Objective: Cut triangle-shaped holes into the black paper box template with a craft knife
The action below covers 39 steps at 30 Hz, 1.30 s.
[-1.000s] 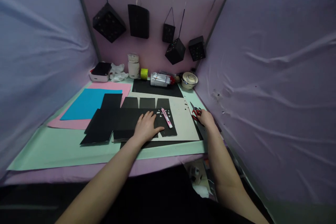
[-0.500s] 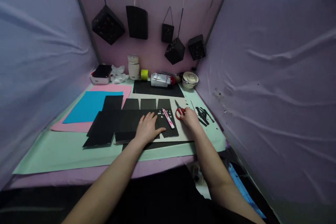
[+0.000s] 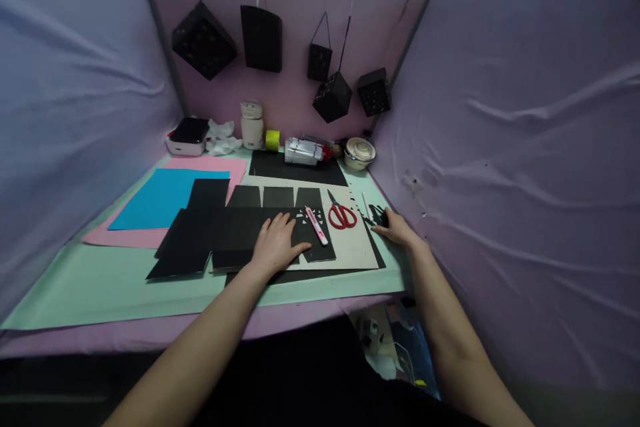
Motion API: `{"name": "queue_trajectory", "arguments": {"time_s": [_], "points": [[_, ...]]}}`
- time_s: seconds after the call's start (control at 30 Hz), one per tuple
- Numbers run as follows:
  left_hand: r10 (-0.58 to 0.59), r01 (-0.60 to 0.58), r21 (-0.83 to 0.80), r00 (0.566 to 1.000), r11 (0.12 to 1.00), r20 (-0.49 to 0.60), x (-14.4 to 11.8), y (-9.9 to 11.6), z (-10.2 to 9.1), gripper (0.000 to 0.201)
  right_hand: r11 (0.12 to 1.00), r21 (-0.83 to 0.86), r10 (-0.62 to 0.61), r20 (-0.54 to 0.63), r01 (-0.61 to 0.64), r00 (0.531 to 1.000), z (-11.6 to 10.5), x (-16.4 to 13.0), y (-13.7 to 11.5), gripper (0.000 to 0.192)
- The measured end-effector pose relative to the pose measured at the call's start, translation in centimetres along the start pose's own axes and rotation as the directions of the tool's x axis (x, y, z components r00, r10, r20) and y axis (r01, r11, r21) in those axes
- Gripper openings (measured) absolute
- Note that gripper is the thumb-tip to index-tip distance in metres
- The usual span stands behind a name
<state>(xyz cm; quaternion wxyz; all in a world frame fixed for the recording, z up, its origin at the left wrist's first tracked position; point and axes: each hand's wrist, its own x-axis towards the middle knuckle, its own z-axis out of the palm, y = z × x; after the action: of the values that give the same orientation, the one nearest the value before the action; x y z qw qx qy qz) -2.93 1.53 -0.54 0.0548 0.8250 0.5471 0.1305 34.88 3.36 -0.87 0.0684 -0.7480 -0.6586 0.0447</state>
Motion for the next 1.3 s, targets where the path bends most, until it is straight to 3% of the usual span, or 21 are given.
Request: {"name": "queue_trajectory", "arguments": {"time_s": [0.13,0.3,0.47,0.73,0.93,1.03,1.13,1.3], "points": [[-0.003,0.003,0.007,1.000,1.000,-0.004,-0.1,0.0,0.0,0.068,0.996,-0.078,0.041,-0.097,-0.049,0.994,0.9,1.3,-1.0,0.054],[0.004,-0.004,-0.001,1.000,1.000,-0.002,-0.1,0.0,0.0,0.068,0.980,-0.174,0.092,-0.021,-0.095,0.996,-0.1,1.5,-2.1,0.036],[0.002,-0.002,-0.013,1.000,1.000,-0.003,-0.2,0.2,-0.1,0.067,0.964,-0.179,0.199,-0.012,-0.197,0.980,-0.4,1.4,-3.2,0.035],[0.009,-0.010,-0.031,1.000,0.999,-0.018,-0.2,0.2,0.0,0.064,0.936,-0.044,0.350,-0.018,-0.350,0.937,0.2,1.5,-3.2,0.028],[0.011,-0.012,-0.040,1.000,0.999,-0.022,-0.2,0.2,0.1,0.064,0.881,0.207,0.454,-0.116,-0.426,0.883,1.1,0.6,-3.6,0.029],[0.010,-0.011,-0.039,1.000,0.999,-0.021,-0.2,0.1,0.2,0.063,0.807,0.410,0.513,-0.134,-0.424,0.848,0.8,0.6,-3.3,0.019],[0.004,-0.005,-0.043,1.000,0.999,-0.017,-0.3,0.3,-0.1,0.060,0.659,0.650,0.550,-0.075,-0.377,0.832,-1.0,1.2,-2.7,0.011],[0.002,-0.010,-0.042,0.983,0.999,-0.183,-0.6,2.0,-2.9,0.055,0.327,0.922,0.440,0.044,-0.206,0.897,-6.5,3.8,-3.8,0.019]]}}
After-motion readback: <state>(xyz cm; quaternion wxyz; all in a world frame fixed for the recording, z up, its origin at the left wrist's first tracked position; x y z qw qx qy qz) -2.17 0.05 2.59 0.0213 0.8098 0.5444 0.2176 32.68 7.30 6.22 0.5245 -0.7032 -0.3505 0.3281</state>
